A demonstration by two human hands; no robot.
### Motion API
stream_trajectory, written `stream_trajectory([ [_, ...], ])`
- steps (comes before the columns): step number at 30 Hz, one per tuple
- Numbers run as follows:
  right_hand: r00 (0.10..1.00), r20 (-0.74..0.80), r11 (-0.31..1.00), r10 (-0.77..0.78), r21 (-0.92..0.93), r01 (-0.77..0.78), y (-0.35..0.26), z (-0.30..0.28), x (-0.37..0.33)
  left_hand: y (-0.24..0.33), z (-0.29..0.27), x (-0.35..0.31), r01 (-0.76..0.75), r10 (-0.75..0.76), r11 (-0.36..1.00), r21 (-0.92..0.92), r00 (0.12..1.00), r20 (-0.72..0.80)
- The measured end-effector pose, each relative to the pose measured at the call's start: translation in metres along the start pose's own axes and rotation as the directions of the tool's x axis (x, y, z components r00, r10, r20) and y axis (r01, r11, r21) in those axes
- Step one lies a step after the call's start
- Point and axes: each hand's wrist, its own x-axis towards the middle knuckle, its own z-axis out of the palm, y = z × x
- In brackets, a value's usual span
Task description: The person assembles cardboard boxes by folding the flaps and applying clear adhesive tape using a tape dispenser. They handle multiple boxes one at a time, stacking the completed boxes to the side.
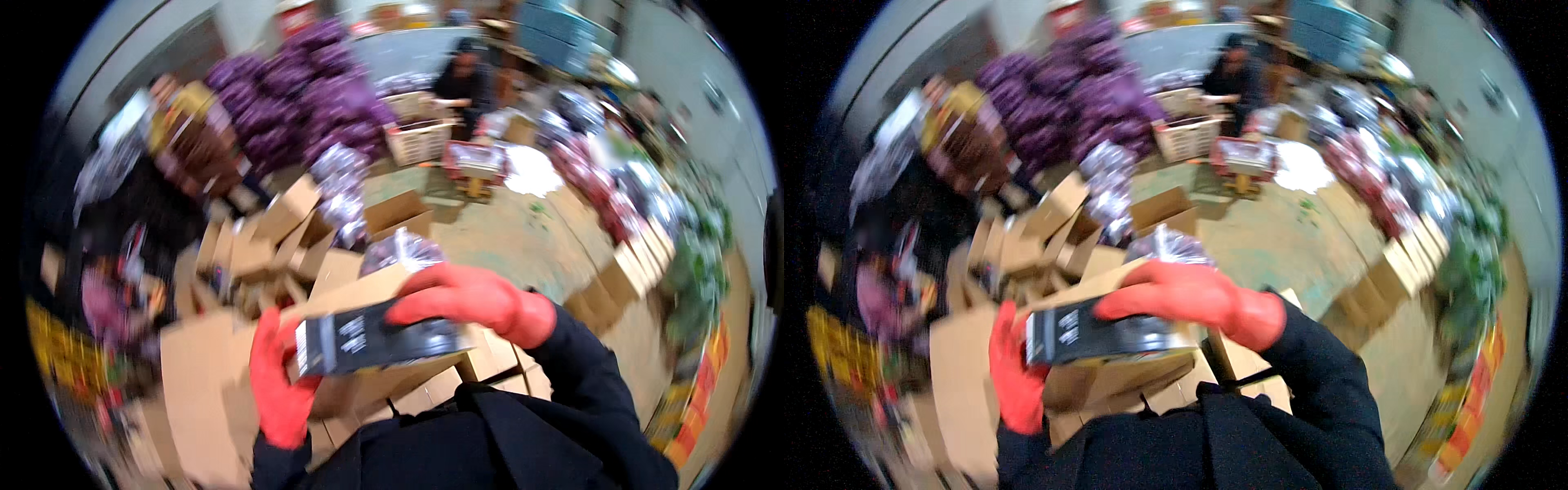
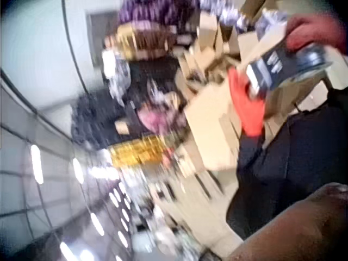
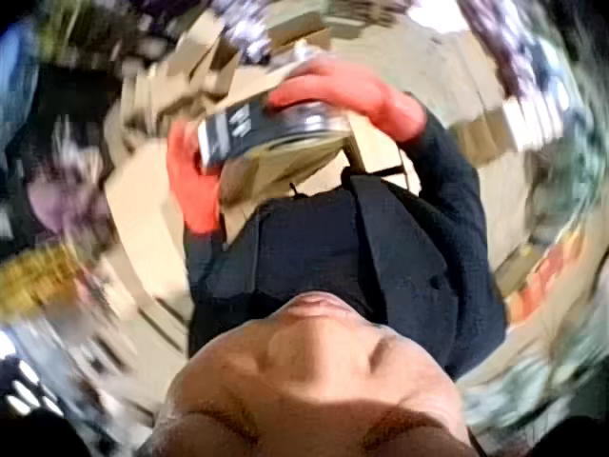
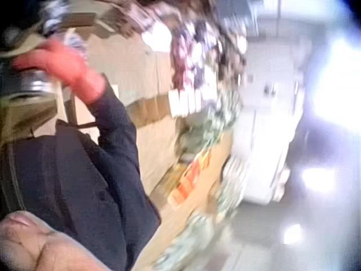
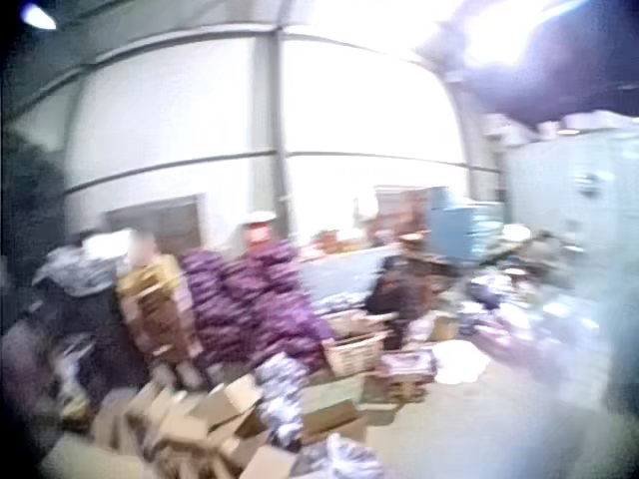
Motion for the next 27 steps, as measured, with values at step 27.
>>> stream_trajectory([
  [27,0.996,-0.017,0.995,0.087,0.051,-0.086,0.007,-0.003,-0.006,0.026,-0.021,0.015,-0.708,0.731,0.110,0.698,0.534,0.425],
])
